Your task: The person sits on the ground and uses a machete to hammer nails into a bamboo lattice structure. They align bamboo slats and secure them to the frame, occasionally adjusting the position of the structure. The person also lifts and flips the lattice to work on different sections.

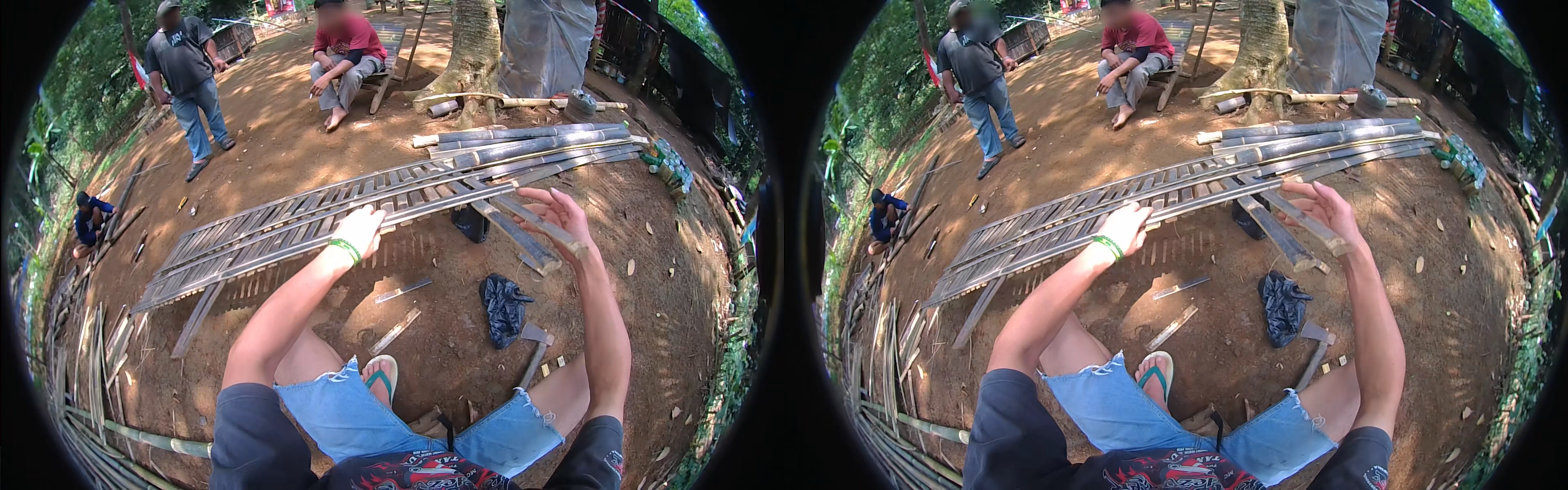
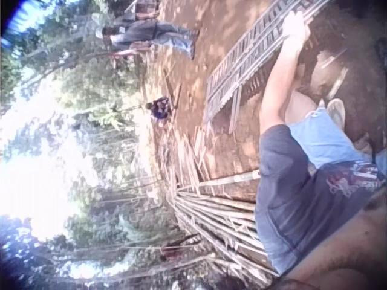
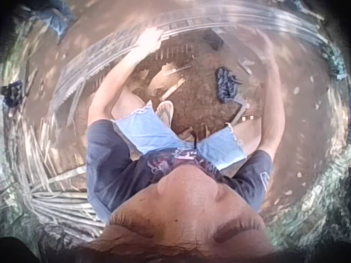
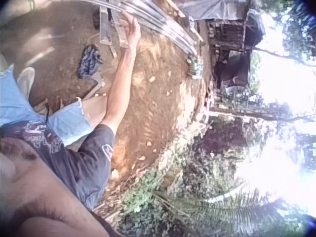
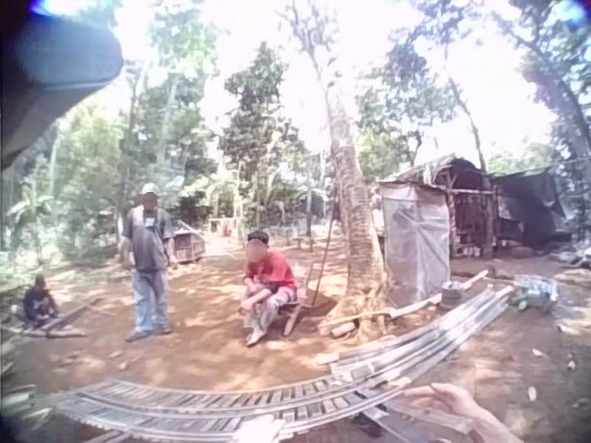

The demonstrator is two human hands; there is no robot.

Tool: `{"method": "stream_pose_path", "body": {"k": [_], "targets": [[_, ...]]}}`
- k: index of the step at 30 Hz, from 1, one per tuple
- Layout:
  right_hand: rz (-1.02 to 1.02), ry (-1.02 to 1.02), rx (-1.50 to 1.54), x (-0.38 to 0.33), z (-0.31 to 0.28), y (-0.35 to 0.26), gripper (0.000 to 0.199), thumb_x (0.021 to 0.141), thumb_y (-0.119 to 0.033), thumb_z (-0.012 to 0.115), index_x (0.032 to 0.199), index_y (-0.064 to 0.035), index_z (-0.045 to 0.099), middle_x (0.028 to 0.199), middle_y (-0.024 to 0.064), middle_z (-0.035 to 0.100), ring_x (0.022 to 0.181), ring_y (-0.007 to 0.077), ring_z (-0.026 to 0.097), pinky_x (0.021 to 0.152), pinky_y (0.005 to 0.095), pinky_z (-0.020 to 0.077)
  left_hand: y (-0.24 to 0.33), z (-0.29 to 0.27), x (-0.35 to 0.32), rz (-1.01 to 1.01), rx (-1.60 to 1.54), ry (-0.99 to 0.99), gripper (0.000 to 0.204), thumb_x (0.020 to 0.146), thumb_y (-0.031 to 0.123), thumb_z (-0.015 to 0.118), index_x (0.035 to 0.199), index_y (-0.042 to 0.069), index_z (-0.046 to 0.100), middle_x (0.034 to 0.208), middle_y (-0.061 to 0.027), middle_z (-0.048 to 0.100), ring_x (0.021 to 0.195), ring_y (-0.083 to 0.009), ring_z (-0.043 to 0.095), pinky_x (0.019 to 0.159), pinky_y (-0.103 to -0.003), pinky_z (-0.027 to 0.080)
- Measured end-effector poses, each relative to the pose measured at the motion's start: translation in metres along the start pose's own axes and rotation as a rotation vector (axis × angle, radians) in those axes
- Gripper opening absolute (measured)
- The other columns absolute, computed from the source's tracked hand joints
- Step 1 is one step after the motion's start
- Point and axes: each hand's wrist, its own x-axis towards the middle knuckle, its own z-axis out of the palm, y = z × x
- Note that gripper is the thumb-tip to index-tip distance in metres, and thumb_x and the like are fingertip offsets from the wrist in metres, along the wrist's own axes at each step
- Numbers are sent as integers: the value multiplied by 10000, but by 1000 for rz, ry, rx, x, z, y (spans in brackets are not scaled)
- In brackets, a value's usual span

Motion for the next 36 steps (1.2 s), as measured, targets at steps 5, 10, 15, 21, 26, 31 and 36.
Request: {"method": "stream_pose_path", "body": {"k": [5, 10, 15, 21, 26, 31, 36], "targets": [[-480, 171, -198, 27, 77, -48, 490, 990, -332, 622, 1335, 15, 590, 1131, 76, 671, 989, 178, 631, 879, 328, 513, -32, -124, 26, 62, -124, 38, 444, 735, 39, 624, 1175, 14, 678, 982, -243, 692, 956, -413, 669, 867, -473, 539], [-810, 507, -811, 59, 139, -107, 257, 861, -265, 835, 992, -62, 746, 757, -48, 554, 675, 79, 494, 601, 268, 404, -58, -215, 13, 111, -150, -85, 434, 726, 52, 655, 1156, 27, 707, 982, -248, 709, 929, -422, 676, 844, -448, 542], [-1121, 162, -463, 77, 218, -150, 281, 998, -297, 695, 1082, -33, 649, 845, 23, 683, 671, 92, 644, 577, 254, 485, -65, -312, -19, -24, -324, -396, 385, 791, 27, 745, 1175, 58, 742, 924, -58, 784, 780, -83, 663, 733, -305, 548], [-1118, 320, -397, 80, 264, -162, 256, 1069, -319, 567, 1061, -63, 569, 673, 29, 626, 503, 68, 547, 422, 203, 419, -84, -346, -9, -199, -484, -560, 425, 809, -18, 794, 1226, -7, 713, 1055, -97, 780, 873, -101, 711, 797, -273, 593], [-943, 480, -489, 93, 257, -168, 338, 1061, -393, 568, 1103, -60, 611, 710, 39, 641, 577, 87, 616, 491, 229, 477, -102, -334, 30, -132, -371, -369, 376, 806, 70, 797, 1179, 104, 760, 978, -50, 789, 808, -122, 719, 713, -275, 583], [-781, 580, -482, 156, 219, -180, 423, 1035, -480, 583, 1061, -59, 621, 749, 40, 630, 643, 106, 638, 572, 264, 514, -123, -274, 62, 3, -17, 338, 501, 763, 93, 759, 1250, 209, 727, 1112, -186, 734, 999, -344, 702, 931, -397, 548], [-779, 618, -402, 213, 176, -174, 466, 1025, -514, 587, 967, -52, 613, 747, 20, 613, 661, 108, 615, 623, 275, 495, -75, -189, 45, -220, -215, 1061, 735, 754, 36, 706, 1446, 51, 460, 1289, -193, 497, 1277, -391, 470, 1089, -478, 407]]}}
